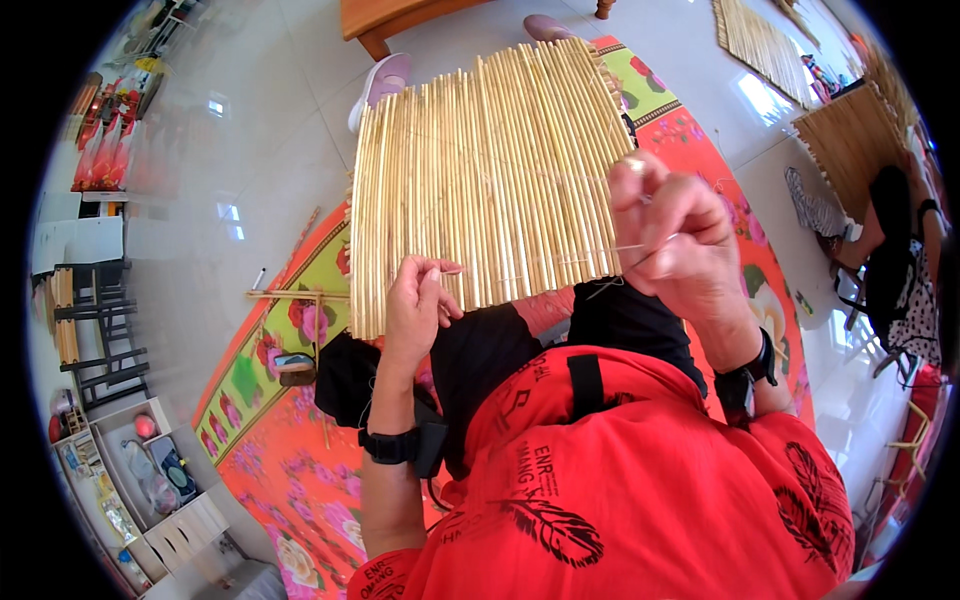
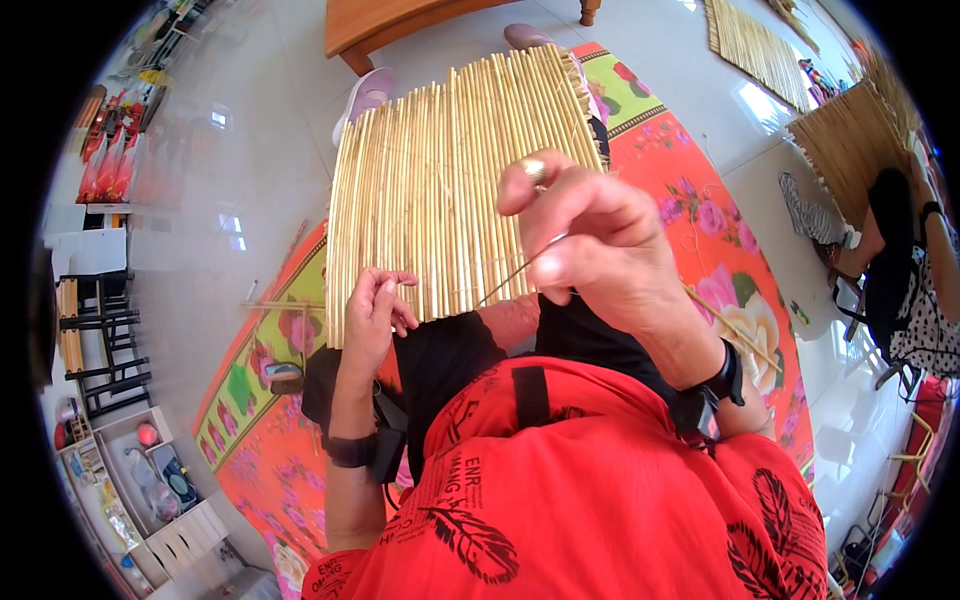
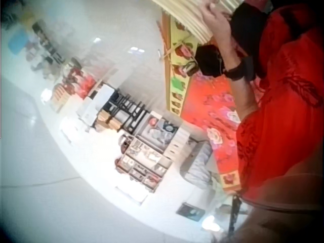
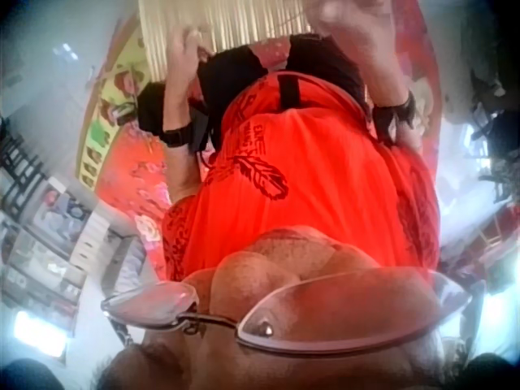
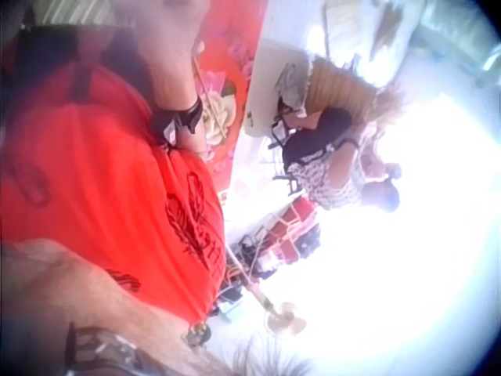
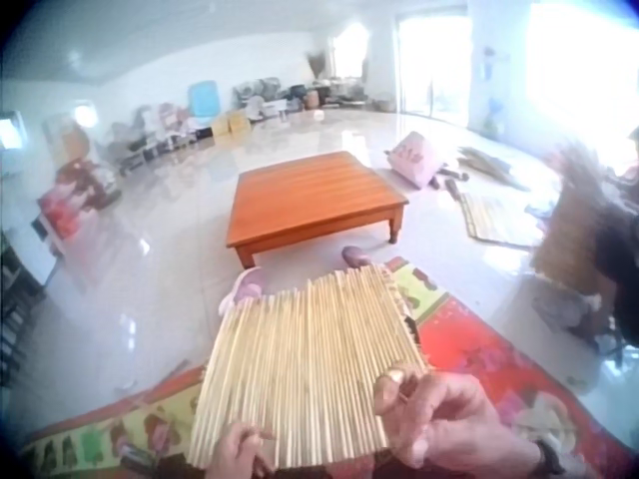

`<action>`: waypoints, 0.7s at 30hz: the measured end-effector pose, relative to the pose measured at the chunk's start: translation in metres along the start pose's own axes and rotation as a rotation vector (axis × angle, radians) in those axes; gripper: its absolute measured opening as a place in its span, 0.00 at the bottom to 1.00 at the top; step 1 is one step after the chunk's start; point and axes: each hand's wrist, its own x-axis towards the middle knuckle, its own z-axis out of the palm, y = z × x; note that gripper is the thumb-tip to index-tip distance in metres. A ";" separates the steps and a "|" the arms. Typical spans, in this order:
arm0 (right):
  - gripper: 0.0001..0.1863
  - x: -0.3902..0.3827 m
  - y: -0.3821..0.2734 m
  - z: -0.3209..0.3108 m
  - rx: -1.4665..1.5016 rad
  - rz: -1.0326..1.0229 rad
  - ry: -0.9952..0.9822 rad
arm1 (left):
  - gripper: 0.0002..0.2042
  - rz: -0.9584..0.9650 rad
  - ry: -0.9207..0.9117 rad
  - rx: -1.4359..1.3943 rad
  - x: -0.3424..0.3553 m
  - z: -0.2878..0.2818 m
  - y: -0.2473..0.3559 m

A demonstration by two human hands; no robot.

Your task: The person uses a needle and thread to sew across a row of bamboo sticks, securing them together to form a mat. The person pulls the thread tight and repositions the needle for the next stitch along the edge of the bamboo bundle.

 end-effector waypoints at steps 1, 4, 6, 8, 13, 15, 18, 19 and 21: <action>0.06 -0.001 -0.010 0.003 0.126 0.032 0.048 | 0.09 -0.035 -0.001 0.029 -0.002 -0.005 0.001; 0.05 0.000 -0.013 -0.004 0.332 -0.032 0.063 | 0.09 -0.075 -0.060 0.021 -0.001 -0.015 0.008; 0.06 -0.001 -0.009 -0.006 0.468 -0.038 0.115 | 0.09 -0.067 -0.064 0.095 0.006 -0.030 0.012; 0.05 -0.010 -0.017 -0.006 0.333 0.311 0.164 | 0.12 0.052 0.043 0.239 0.025 -0.054 -0.002; 0.06 -0.061 0.034 -0.007 0.098 0.883 0.131 | 0.22 0.231 0.646 0.944 0.113 -0.183 -0.108; 0.05 -0.075 0.044 -0.011 0.136 0.923 0.246 | 0.22 -0.223 0.368 0.263 0.128 -0.178 -0.107; 0.06 -0.086 0.067 -0.015 0.191 0.797 0.356 | 0.20 -0.598 0.131 -0.180 0.128 -0.195 -0.101; 0.06 -0.087 0.072 -0.015 0.189 0.765 0.386 | 0.19 -0.556 0.179 -0.175 0.123 -0.186 -0.101; 0.06 -0.088 0.077 -0.014 0.131 0.689 0.422 | 0.20 -0.485 0.172 -0.250 0.111 -0.154 -0.085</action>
